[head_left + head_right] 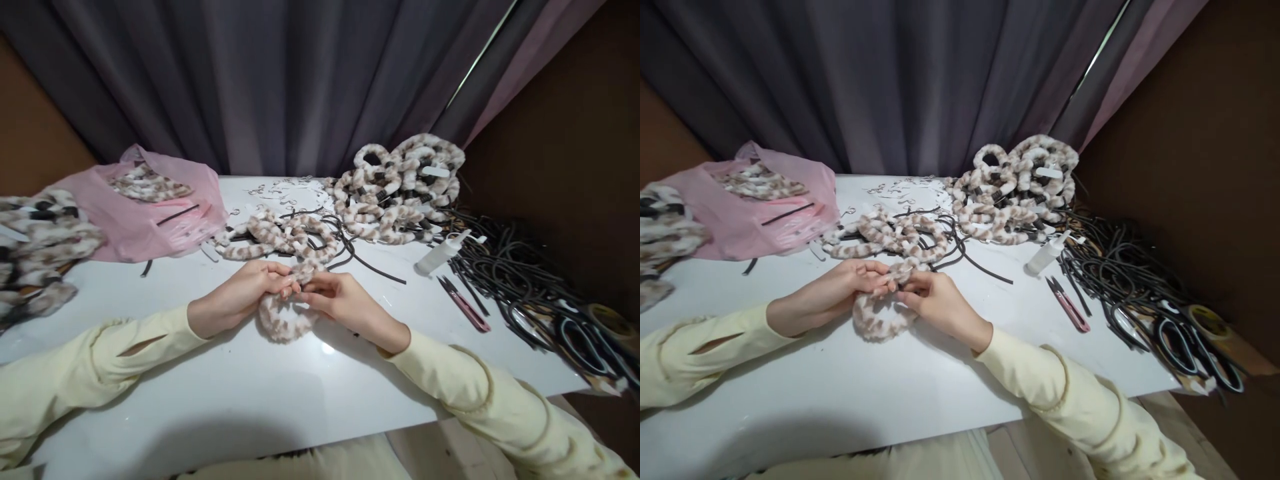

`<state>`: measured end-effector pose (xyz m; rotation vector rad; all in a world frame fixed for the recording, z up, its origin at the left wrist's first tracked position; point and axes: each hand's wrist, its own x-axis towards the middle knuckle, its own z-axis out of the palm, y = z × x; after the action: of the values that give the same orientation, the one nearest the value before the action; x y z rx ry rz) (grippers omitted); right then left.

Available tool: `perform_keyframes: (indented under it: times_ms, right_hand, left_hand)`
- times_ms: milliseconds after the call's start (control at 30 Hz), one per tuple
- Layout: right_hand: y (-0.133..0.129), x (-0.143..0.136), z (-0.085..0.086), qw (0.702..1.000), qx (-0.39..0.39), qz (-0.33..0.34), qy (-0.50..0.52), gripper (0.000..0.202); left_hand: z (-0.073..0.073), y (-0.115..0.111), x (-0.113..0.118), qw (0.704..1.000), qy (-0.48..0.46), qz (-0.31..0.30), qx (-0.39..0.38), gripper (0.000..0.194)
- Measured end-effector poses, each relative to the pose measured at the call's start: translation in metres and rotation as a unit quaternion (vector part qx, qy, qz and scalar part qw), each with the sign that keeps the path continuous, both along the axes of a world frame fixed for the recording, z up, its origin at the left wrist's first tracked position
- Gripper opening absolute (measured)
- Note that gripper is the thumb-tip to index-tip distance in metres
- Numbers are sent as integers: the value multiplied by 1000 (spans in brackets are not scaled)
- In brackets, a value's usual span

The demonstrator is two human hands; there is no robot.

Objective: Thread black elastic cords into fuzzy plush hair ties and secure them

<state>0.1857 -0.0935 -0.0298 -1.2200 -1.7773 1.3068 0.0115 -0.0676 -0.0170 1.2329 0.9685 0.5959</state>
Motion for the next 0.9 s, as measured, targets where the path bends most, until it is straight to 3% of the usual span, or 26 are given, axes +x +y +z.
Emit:
perform_keyframes:
  times_ms: [100, 200, 267, 333, 467, 667, 900]
  right_hand:
    - [-1, 1, 4, 994, -104, 12, 42, 17]
    - [-4, 5, 9, 991, -125, 50, 26, 29]
    - [-4, 8, 11, 990, -122, 67, 14, 35]
    - [-3, 11, 11, 991, -113, 70, 10, 37]
    - [0, 14, 9, 995, -73, 58, 21, 31]
    - [-1, 12, 10, 996, -9, 75, -47, 29]
    - [-3, 13, 11, 984, 87, 113, -106, 28]
  left_hand:
    - [-1, -6, -1, 967, 146, 12, 211, 11]
    - [-9, -10, -4, 874, 234, 6, 427, 10]
    - [-14, -11, -6, 814, 245, -24, 526, 3]
    - [-17, -12, -8, 761, 254, -52, 595, 10]
    - [-19, -12, -9, 691, 272, -71, 665, 19]
    - [-20, -13, -12, 658, 254, -109, 700, 19]
    - [-21, -10, -12, 625, 294, -105, 715, 20]
